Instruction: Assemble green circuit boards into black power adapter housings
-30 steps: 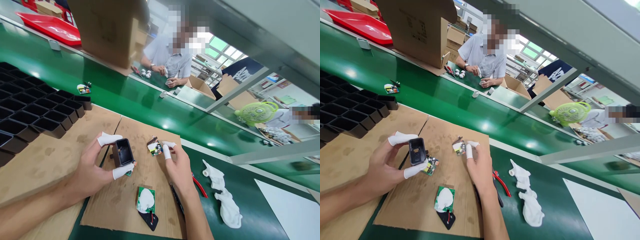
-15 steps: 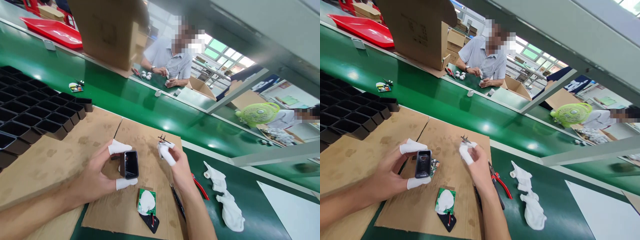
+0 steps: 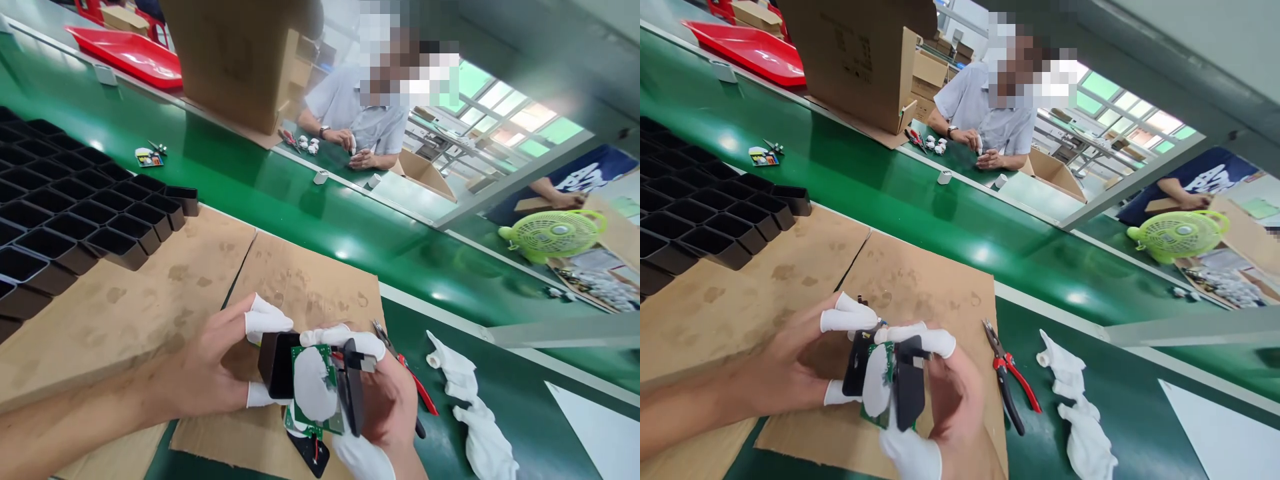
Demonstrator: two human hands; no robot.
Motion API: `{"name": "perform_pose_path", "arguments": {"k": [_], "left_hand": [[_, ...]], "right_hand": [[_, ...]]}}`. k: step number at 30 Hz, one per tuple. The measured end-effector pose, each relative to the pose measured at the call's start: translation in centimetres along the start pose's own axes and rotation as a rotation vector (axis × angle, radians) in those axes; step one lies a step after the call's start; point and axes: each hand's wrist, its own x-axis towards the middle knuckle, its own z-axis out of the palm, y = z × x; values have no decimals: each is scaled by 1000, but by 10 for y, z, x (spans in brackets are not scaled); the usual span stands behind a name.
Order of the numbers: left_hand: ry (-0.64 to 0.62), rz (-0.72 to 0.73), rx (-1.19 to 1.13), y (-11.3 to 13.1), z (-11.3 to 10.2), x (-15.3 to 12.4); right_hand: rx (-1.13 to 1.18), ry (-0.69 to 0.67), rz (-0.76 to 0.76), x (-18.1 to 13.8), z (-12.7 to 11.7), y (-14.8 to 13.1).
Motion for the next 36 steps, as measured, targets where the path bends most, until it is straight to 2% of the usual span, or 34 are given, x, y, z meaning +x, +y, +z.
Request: {"name": "perform_pose_path", "arguments": {"k": [4, 13, 28, 32, 36], "left_hand": [[-9, -38, 1, 2, -1, -1], [-58, -128, -64, 7, -1, -2], [-56, -88, -97, 2, 1, -6], [-60, -127, -137, 4, 1, -5], [-62, -131, -70, 4, -1, -5]], "right_hand": [[-101, 14, -76, -1, 3, -2], [-207, -48, -84, 6, 2, -13], [-318, -88, -107, 6, 0, -12], [-344, -94, -113, 8, 0, -11], [-334, -104, -107, 7, 1, -9]]}}
